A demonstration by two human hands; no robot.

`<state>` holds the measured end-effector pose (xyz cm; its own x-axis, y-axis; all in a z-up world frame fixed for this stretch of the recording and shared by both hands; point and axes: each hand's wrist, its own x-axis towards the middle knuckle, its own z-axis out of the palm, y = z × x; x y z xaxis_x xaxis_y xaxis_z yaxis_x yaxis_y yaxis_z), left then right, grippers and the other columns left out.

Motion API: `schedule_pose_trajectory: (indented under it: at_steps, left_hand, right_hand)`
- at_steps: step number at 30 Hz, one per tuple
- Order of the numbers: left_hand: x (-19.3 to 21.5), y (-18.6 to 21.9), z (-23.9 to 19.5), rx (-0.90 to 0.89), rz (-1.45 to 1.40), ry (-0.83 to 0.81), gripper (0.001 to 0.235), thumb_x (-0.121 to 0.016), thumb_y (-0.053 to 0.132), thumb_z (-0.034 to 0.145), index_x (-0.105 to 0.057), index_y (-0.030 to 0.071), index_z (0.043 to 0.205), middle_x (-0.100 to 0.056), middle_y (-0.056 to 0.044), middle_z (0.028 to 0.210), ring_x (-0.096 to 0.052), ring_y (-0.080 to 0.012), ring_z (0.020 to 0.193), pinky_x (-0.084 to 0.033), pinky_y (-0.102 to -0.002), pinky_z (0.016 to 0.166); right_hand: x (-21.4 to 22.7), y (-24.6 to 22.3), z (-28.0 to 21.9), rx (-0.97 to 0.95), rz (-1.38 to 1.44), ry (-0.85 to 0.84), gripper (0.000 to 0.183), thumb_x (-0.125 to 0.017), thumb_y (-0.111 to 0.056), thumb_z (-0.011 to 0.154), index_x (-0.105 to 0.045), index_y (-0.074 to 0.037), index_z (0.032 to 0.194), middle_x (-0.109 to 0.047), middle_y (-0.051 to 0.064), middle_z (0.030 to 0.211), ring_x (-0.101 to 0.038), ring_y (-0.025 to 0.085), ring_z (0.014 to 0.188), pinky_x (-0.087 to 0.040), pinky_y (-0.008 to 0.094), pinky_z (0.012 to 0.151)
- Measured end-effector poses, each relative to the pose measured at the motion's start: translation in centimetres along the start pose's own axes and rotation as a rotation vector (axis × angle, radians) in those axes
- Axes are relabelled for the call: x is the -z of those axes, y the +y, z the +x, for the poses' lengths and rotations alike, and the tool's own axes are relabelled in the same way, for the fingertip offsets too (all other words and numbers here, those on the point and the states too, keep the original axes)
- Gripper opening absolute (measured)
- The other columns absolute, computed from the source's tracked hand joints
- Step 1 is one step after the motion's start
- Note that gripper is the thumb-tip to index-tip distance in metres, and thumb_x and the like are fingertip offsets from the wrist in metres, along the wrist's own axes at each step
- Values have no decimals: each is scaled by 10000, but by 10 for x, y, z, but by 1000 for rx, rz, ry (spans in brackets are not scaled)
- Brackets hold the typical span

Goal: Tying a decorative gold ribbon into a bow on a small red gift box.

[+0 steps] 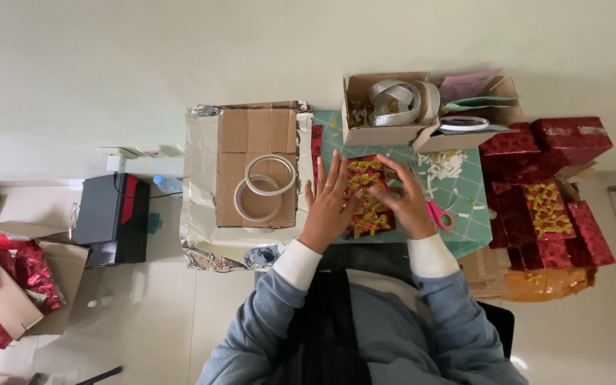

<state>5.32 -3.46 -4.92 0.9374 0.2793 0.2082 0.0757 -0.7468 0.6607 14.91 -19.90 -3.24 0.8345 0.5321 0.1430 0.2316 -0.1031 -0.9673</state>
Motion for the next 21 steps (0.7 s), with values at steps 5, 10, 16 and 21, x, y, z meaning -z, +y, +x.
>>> schedule_pose_trajectory:
  at_steps: [5, 10, 16, 21]
  left_hand:
    - [5, 7, -7, -26, -68, 58, 640, -529, 273, 1076, -267, 171, 1650, -166, -68, 1752, -83, -346, 1629, -103, -623, 1234]
    - [24, 20, -24, -94, -112, 53, 660, -514, 133, 1001, -344, 183, 1636, -180, -77, 1760, -76, -357, 1646, -106, -599, 1247]
    - [31, 29, -46, -116, -53, 28, 539, -576, 128, 989, -554, 217, 1520, -209, -79, 1735, -92, -387, 1616, -92, -636, 1222]
    - [27, 37, -53, -138, -22, 79, 368, -642, 186, 969, -685, 183, 1335, -260, -70, 1702, -164, -402, 1592, -140, -650, 1191]
  right_hand:
    - [5, 11, -7, -115, 26, 59, 499, -725, -210, 954, -595, -150, 1432, -602, 27, 1399, -571, 171, 1240, -529, 319, 950]
    - [8, 18, -25, -100, 81, 121, 404, -695, -120, 960, -641, -84, 1359, -633, 36, 1342, -562, 159, 1180, -527, 311, 978]
    - [8, 13, -49, -129, 138, 152, 357, -687, -87, 951, -664, -47, 1305, -665, 40, 1282, -589, 151, 1099, -540, 296, 954]
    - [-5, -5, -51, -58, -59, 172, 408, -711, -170, 948, -632, -73, 1336, -631, 43, 1240, -598, 159, 1090, -564, 314, 854]
